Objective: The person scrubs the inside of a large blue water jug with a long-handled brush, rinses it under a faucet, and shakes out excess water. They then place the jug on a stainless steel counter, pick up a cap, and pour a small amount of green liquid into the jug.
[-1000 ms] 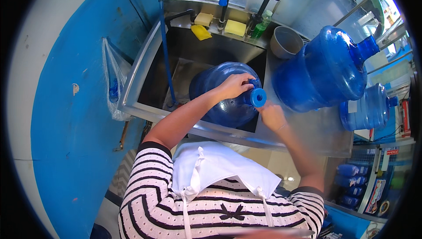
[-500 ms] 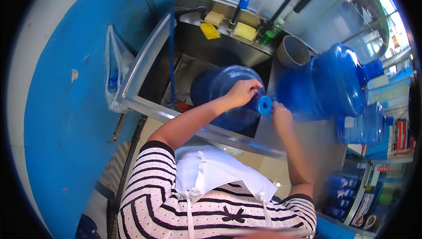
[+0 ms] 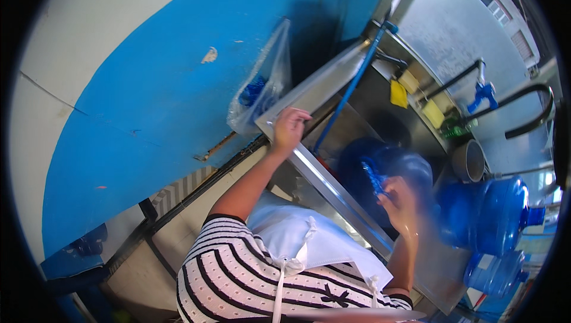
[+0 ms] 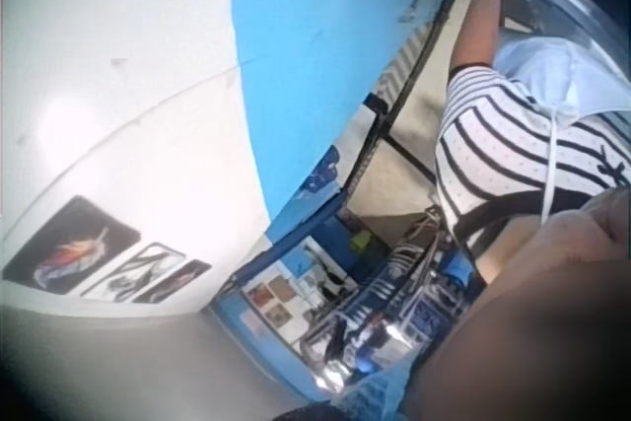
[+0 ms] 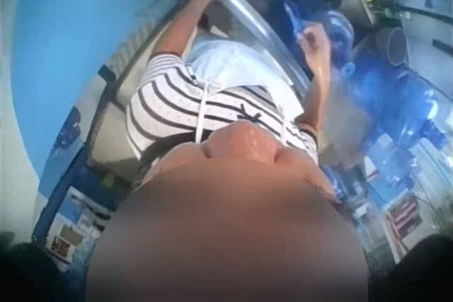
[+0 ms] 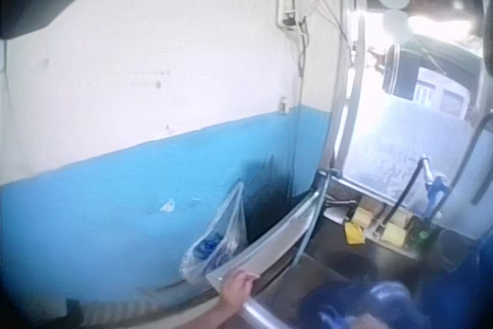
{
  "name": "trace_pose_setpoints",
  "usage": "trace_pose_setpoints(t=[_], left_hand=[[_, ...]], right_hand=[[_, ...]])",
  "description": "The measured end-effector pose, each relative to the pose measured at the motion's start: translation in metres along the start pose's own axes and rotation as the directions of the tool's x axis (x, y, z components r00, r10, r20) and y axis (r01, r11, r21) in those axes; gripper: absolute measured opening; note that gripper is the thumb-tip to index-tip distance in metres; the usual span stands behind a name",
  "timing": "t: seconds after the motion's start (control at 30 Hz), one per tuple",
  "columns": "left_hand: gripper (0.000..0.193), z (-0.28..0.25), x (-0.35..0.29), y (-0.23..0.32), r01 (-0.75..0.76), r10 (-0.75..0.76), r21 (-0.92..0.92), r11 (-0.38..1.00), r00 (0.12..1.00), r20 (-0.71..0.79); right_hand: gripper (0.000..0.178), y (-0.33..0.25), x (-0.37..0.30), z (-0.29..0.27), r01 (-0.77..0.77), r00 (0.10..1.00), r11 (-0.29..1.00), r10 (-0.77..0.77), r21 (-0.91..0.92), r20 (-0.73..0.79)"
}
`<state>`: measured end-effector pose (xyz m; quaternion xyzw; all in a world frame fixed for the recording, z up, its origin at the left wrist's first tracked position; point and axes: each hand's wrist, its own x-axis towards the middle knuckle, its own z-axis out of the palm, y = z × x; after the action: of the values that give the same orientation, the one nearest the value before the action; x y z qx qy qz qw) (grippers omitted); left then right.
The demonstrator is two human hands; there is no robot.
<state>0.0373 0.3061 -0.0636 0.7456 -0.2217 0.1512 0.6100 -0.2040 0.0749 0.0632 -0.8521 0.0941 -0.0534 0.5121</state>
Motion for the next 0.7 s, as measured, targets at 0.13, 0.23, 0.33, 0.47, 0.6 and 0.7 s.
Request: trace_pose_setpoints(t=[0.13, 0.23, 0.33, 0.47, 0.6, 0.7], left_hand=[[0.023, -0.095, 0.021, -0.097, 0.190, -0.158, 0.316, 0.929, 0.979, -0.126], [0.033, -0.135, 0.017, -0.162, 0.282, -0.352, 0.550, 0.786, 0.936, 0.024], [0.048, -0.142, 0.007, -0.210, 0.110, -0.235, 0.502, 0.858, 0.953, 0.193], [0.059, -0.135, -0.004, -0.230, 0.241, -0.408, 0.448, 0.861, 0.853, 0.325], [0.057, -0.142, -0.008, -0.210, 0.190, -0.473, 0.468, 0.863, 0.629, 0.617], [0.055, -0.151, -0.009, -0.188, 0.162, -0.394, 0.391, 0.906, 0.660, 0.639]], right_hand=[[0.019, -0.022, 0.101, 0.088, 0.121, 0.984, 0.985, -0.135, 0.119, 0.118], [0.015, -0.048, 0.185, 0.161, 0.117, 0.964, 0.989, -0.135, 0.093, 0.228], [0.011, -0.064, 0.268, 0.235, 0.122, 0.918, 0.984, -0.163, 0.133, 0.362], [0.019, -0.050, 0.349, 0.323, 0.202, 0.910, 0.965, -0.122, -0.167, 0.396], [0.023, -0.007, 0.384, 0.378, 0.428, 0.898, 0.717, -0.266, -0.550, 0.351], [0.028, 0.024, 0.389, 0.394, 0.430, 0.903, 0.487, -0.229, -0.761, 0.364]])
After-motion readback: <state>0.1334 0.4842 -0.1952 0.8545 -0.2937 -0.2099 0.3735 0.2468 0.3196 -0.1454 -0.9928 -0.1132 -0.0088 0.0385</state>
